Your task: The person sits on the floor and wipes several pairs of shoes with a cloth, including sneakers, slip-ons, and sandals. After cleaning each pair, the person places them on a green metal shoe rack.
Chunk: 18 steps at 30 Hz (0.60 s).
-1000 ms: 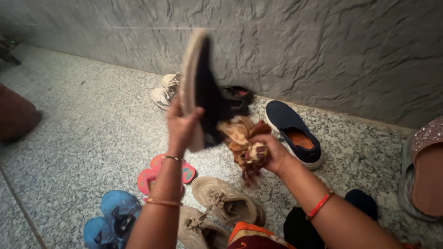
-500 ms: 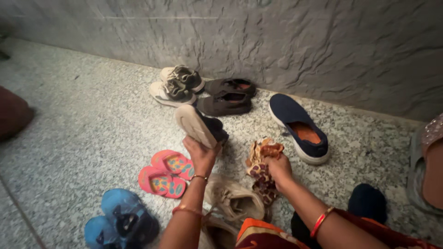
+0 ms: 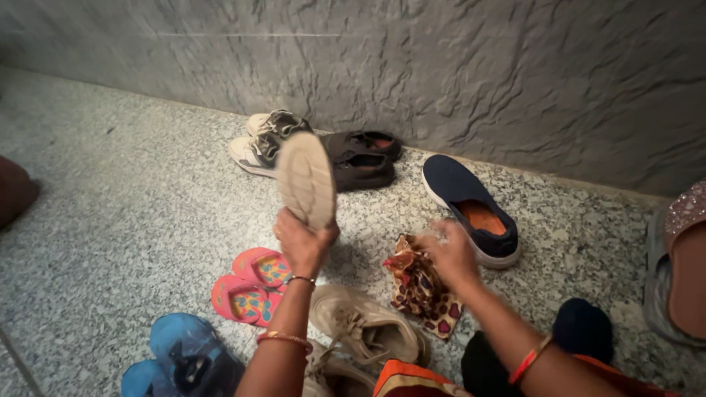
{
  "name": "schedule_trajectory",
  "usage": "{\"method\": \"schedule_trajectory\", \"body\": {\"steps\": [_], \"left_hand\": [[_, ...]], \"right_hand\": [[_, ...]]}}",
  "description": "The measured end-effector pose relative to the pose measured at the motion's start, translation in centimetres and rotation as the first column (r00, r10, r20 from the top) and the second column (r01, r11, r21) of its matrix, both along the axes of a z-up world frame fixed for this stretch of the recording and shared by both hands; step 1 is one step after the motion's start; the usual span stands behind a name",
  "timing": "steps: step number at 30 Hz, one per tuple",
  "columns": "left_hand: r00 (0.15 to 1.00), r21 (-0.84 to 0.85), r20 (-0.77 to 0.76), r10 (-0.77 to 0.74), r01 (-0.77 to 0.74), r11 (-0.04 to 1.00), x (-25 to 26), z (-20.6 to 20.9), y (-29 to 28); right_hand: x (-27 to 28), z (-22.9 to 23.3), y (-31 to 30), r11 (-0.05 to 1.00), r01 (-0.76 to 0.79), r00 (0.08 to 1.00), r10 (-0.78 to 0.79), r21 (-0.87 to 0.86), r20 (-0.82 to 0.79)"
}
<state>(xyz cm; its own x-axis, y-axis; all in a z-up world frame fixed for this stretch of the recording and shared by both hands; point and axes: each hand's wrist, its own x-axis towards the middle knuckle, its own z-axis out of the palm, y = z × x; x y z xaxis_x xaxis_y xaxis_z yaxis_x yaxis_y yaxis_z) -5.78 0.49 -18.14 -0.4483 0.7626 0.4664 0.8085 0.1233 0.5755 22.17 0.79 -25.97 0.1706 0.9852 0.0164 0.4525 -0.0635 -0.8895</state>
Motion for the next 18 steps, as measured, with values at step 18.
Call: {"method": "schedule_trajectory", "body": {"steps": [18], "left_hand": [[0.855, 0.199, -0.504, 0.120, -0.020, 0.980, 3.1, 14.1, -1.3]], "right_hand": [[13.4, -0.7, 9.2, 0.978, 0.075, 0.776, 0.065, 0.194, -0.628]]}}
